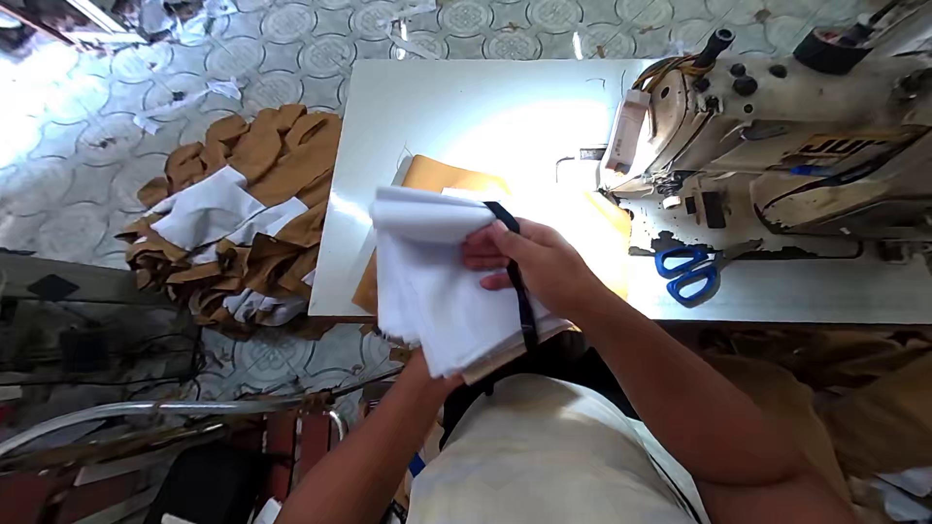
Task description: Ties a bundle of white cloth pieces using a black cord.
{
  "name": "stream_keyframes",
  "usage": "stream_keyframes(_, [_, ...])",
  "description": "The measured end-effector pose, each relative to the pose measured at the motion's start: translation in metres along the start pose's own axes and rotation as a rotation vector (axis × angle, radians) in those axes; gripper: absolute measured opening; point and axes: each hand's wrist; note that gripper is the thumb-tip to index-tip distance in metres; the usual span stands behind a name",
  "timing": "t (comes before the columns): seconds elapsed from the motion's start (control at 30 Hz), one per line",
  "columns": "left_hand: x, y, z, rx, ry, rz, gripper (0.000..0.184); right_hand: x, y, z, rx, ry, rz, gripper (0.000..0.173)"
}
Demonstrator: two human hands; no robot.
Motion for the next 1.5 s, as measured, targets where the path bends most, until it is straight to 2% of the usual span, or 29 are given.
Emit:
stream_keyframes(0.07, [-0.003,-0.010,0.034,0.089,-0.054,-0.107,0.027,-0.002,-0.021,0.001,0.021,-0.041,0.120,0.042])
stream_keyframes(0.17, [-0.005,-0.011,0.047,0.046,-0.447,-0.044,0.017,0.008,-0.050,0.004,0.084,-0.025,0.267,0.042])
stream_keyframes(0.2, [-0.002,-0.007,0.046,-0.004,-0.597,-0.040,0.013,0.009,-0.052,0.005,0.100,0.013,0.274,0.041])
stream_keyframes(0.27, [0.011,0.000,0.044,-0.220,-0.871,0.056,0.010,0.009,-0.051,0.004,0.096,0.114,0.250,0.040])
stream_keyframes(0.37, [0.027,-0.004,0.043,-0.488,-1.059,0.195,0.018,0.007,-0.051,0.000,0.086,0.187,0.235,0.038])
stream_keyframes(0.5, [0.029,-0.008,0.051,-0.572,-1.450,0.290,0.036,-0.008,-0.044,-0.001,0.078,0.384,0.268,0.037])
stream_keyframes(0.57, [0.029,-0.012,0.057,-0.579,-1.451,0.227,0.038,-0.022,-0.036,-0.002,0.077,0.519,0.286,0.037])
stream_keyframes(0.73, [0.024,-0.019,0.055,-0.478,-1.187,0.144,0.031,-0.055,-0.010,-0.013,0.116,0.789,0.315,0.036])
stream_keyframes(0.87, [0.019,-0.020,0.053,-0.387,-1.019,0.141,0.027,-0.052,0.011,-0.022,0.109,1.048,0.262,0.042])
stream_keyframes(0.93, [0.018,-0.021,0.052,-0.399,-0.980,0.115,0.027,-0.043,0.026,-0.019,0.134,1.114,0.205,0.042])
stream_keyframes(1.13, [0.025,-0.025,0.056,-0.591,-1.240,0.019,0.039,0.002,0.066,0.003,0.343,1.131,0.006,0.030])
stream_keyframes(1.23, [0.030,-0.026,0.061,-0.650,-1.234,0.061,0.026,0.027,0.075,0.009,0.425,1.055,-0.109,0.033])
stream_keyframes(1.4, [0.051,-0.033,0.079,-0.881,-1.426,-0.032,0.035,0.058,0.062,0.003,0.595,0.947,-0.344,0.029])
stream_keyframes(1.5, [0.067,-0.036,0.096,-1.005,-1.640,0.007,0.032,0.062,0.052,-0.003,0.639,0.901,-0.471,0.028])
Point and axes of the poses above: each hand's wrist, its own y-axis away from the middle knuckle, its own z-axis out of the palm, x = y × z, and after that the axes turned 15 degrees about z, right-handed
